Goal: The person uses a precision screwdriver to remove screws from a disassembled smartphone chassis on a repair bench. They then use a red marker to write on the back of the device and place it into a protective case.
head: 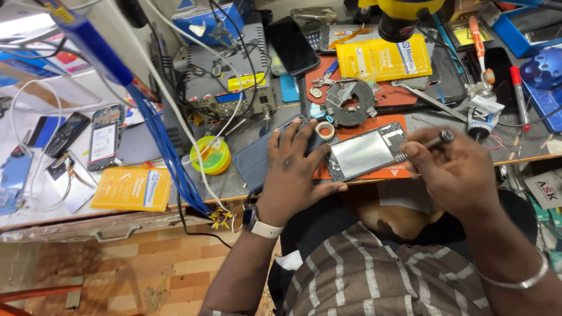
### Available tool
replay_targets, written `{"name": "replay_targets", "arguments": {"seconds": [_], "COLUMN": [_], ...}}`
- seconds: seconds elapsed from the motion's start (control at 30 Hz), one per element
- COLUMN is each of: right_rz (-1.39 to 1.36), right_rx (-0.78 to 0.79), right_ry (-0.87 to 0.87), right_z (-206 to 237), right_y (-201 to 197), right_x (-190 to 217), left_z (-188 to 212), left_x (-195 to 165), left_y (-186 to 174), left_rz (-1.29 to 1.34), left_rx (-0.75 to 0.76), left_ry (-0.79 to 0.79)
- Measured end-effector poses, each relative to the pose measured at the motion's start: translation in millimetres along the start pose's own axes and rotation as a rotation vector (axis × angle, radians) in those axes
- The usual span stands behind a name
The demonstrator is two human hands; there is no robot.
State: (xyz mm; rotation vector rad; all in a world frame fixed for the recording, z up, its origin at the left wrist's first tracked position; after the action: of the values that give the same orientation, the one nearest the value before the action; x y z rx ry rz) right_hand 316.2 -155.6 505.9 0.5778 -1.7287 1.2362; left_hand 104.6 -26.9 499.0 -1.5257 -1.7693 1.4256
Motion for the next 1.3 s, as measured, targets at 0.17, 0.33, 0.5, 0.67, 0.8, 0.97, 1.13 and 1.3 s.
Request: {"name": "replay_targets", "arguments": {"seconds": [0.17, 0.33, 0.5, 0.67, 0.8, 0.97, 1.13, 1.3], "right_rz": [-0.338, -0.212, -0.071, -0.119, -0.025, -0.01, -0.054, -0.33], "right_rx": [-0.05, -0.165, -0.255, -0.227, -0.233, -0.23, -0.251, -0.171], "right_ry": [-0.364, -0.477, -0.474, -0.426, -0.392, -0.423, -0.388, -0.457], "right_z": [-39.1, -63.5, -71.1, -75.4, -71.1, -65.4, -67.3, -73.4], "right_y": [8.0, 2.7, -7.3, -12.7, -10.8, -11.0, -21.8, -26.3], "right_x": [-8.9, -26.3, -46.1, -54.8, -50.5, -44.7, -49.4, -58.1], "left_z": [-11.3, -27.1, -48.6, -57.4, -50.7, -46.5, -59.2, -76.9], "left_x": [4.5, 7.5, 6.9, 5.7, 4.5, -0.2, -8.4, -15.1], "left_y": [7.4, 12.8, 27.0, 31.8, 31.9, 32.0, 23.8, 19.9], "left_rz": [0.003, -0.005, -0.012, 0.038, 0.048, 0.048, 0.063, 0.348], "left_rx": [-0.037, -0.075, -0.042, -0.038, -0.04, -0.043, -0.044, -0.017], "left_ry": [-0.006, -0.007, -0.022, -0.016, -0.025, -0.007, 0.02, -0.028]}}
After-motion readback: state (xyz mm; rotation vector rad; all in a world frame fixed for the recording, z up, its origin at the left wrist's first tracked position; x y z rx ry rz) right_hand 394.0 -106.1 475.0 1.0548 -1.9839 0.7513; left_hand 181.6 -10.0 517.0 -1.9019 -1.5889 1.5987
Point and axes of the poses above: each hand's wrist, its own z-axis away from the middle knuckle, its own y-axis out of the palm, x = y × z, the point moved 8 cm from there along -z, towards the middle knuckle, and after that the axes turned 10 degrees about x, right-handed, at the moved point
